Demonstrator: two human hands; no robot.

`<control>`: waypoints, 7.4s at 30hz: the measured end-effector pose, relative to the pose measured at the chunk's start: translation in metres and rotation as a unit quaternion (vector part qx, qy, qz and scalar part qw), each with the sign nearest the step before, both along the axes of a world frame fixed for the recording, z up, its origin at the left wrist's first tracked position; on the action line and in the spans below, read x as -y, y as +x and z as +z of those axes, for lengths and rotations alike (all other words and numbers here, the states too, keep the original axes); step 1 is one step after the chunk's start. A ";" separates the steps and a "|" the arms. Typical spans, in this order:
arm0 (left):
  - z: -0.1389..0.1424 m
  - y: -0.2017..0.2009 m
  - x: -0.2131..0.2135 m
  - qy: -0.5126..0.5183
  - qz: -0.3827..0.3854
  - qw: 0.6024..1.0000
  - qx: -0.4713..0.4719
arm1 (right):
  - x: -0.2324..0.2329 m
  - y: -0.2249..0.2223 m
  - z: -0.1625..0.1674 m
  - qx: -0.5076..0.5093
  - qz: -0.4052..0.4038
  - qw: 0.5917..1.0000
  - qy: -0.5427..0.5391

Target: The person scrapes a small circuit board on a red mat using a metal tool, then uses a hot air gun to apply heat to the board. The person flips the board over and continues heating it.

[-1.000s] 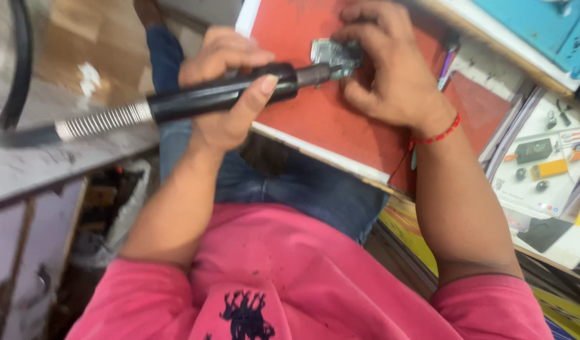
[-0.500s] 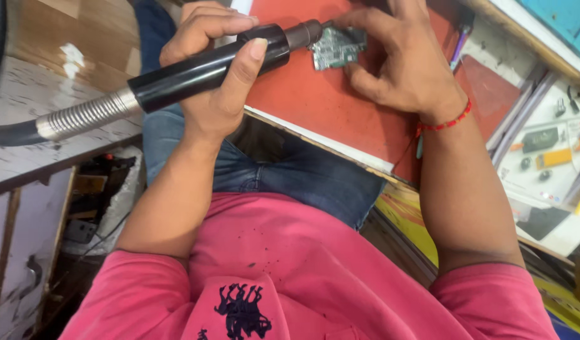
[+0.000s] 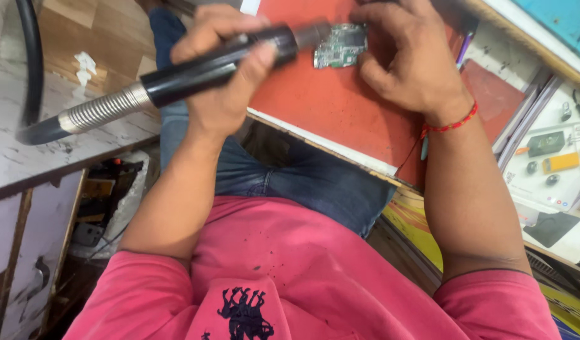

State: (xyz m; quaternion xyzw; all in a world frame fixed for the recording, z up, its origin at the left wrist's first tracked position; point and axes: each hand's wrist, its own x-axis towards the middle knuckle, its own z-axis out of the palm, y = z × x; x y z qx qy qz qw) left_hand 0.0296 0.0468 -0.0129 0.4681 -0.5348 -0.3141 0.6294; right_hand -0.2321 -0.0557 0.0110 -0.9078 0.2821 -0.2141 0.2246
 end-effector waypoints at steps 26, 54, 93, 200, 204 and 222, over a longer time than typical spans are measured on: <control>0.002 -0.004 0.001 0.053 0.048 0.997 -0.016 | 0.000 -0.006 -0.009 0.011 -0.010 1.000 0.013; 0.000 0.006 0.001 -0.017 -0.039 0.999 0.010 | 0.006 0.004 -0.008 0.026 -0.016 0.999 0.028; -0.010 0.001 -0.002 -0.047 -0.005 0.999 0.003 | 0.007 0.000 -0.008 0.007 -0.015 0.999 0.044; 0.006 0.014 0.006 0.034 -0.080 0.994 0.059 | -0.005 0.003 0.000 0.000 -0.056 0.997 0.050; 0.004 0.011 -0.001 0.031 -0.041 0.997 -0.060 | -0.006 0.002 0.002 -0.007 -0.057 0.997 0.050; 0.002 0.004 0.004 -0.029 -0.058 0.997 0.041 | 0.003 -0.004 -0.009 0.003 -0.036 0.999 0.033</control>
